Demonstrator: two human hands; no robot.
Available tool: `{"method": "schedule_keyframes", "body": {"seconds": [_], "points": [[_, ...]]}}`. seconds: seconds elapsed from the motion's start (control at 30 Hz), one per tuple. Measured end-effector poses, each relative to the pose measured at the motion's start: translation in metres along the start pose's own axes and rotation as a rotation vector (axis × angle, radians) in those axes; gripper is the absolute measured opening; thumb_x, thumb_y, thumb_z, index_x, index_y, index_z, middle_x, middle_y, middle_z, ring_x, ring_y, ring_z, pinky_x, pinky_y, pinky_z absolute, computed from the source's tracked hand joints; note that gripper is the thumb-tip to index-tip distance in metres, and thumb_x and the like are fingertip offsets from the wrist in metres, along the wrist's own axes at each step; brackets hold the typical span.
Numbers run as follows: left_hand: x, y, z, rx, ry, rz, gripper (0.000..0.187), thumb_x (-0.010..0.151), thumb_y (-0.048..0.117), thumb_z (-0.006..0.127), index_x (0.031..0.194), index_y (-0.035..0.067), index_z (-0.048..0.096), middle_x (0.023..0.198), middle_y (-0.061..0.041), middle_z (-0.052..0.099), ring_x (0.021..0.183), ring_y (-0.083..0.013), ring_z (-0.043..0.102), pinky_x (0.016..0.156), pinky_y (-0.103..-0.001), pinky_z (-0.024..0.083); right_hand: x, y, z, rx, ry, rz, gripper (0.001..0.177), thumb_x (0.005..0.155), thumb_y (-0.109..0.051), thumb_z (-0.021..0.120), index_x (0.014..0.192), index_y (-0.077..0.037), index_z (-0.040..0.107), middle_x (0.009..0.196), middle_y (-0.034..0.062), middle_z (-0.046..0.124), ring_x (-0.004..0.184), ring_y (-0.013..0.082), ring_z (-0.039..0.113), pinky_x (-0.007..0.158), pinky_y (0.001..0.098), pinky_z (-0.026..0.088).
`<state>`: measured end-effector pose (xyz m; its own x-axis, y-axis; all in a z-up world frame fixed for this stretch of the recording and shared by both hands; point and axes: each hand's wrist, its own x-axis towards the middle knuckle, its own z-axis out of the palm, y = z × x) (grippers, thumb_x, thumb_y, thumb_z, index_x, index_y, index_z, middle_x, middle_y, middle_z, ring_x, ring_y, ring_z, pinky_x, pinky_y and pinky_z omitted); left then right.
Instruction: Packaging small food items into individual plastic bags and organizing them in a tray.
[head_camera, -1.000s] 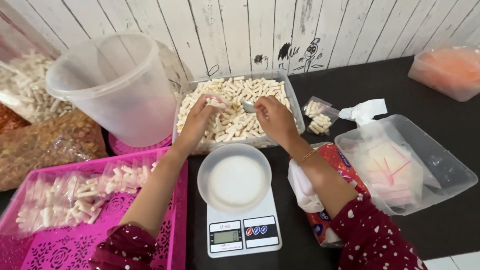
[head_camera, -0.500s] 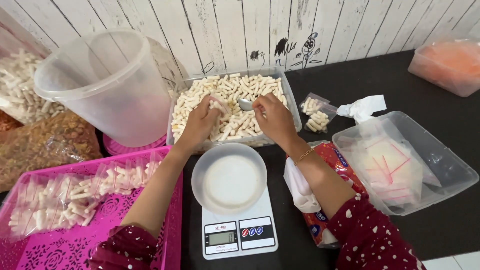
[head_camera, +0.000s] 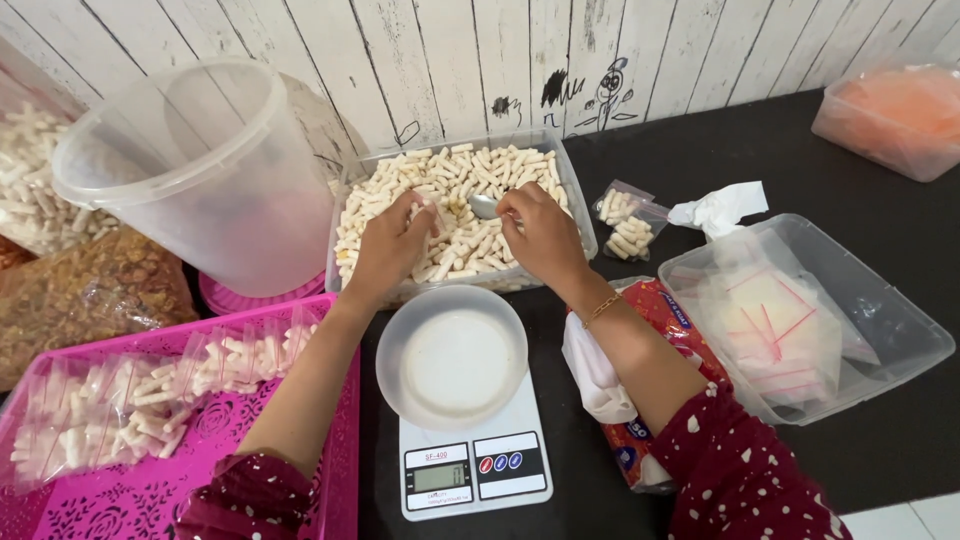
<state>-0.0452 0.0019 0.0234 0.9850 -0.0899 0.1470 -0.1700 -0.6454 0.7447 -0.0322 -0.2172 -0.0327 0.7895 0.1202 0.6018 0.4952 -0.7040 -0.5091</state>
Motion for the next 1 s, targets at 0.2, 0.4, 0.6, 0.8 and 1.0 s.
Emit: {"method": "schedule_keyframes", "body": {"seconds": [0.2,0.4,0.6,0.8,1.0], "points": [[-0.002,0.01,-0.002,0.093,0.014,-0.026,0.023,0.093,0.042,0.05,0.091,0.028,0.069,0.069,0.001,0.072,0.086,-0.0285,0.072,0.089,-0.044,0.052,-0.002,-0.002,0.001,0.009,-0.007,0.019,0.008,0.088,-0.012,0.063,0.094,-0.016,0.066,0.089,0.0042,0.061,0.09,0.0267,0.07,0.078,0.0402,0.057],[-0.011,0.035,-0.008,0.111,-0.038,-0.124,0.061,0.088,0.046,0.048,0.14,0.018,0.058,0.124,-0.021,0.068,0.125,-0.0432,0.057,0.11,-0.054,0.04,-0.002,-0.002,-0.001,0.026,0.009,0.0,0.008,0.089,-0.012,0.063,0.096,-0.014,0.068,0.087,0.0055,0.061,0.088,0.0272,0.071,0.075,0.0396,0.058],[-0.033,0.06,-0.018,-0.135,-0.091,-0.038,0.035,0.088,0.037,0.056,0.12,0.022,0.061,0.11,-0.023,0.067,0.117,-0.0428,0.061,0.103,-0.052,0.044,0.007,-0.011,0.003,0.286,0.06,0.012,0.01,0.096,-0.024,0.068,0.1,-0.015,0.069,0.089,0.007,0.064,0.086,0.0239,0.072,0.068,0.0331,0.058],[-0.018,0.016,-0.014,-0.396,-0.224,0.221,0.034,0.093,0.025,0.058,0.124,0.014,0.047,0.124,-0.021,0.06,0.114,-0.0319,0.058,0.102,-0.048,0.044,0.007,-0.064,-0.029,0.792,-0.102,0.105,0.013,0.088,-0.008,0.075,0.099,-0.002,0.071,0.082,0.0096,0.068,0.071,0.0157,0.072,0.058,0.0243,0.06],[-0.08,0.03,-0.051,-0.502,-0.175,0.23,0.063,0.1,0.043,0.05,0.145,0.005,0.03,0.139,-0.025,0.049,0.124,-0.0346,0.053,0.101,-0.047,0.048,0.005,-0.085,-0.06,0.655,-0.278,0.085,0.009,0.088,-0.005,0.073,0.096,-0.003,0.071,0.078,0.0055,0.065,0.066,0.0103,0.067,0.055,0.0216,0.057]]}}
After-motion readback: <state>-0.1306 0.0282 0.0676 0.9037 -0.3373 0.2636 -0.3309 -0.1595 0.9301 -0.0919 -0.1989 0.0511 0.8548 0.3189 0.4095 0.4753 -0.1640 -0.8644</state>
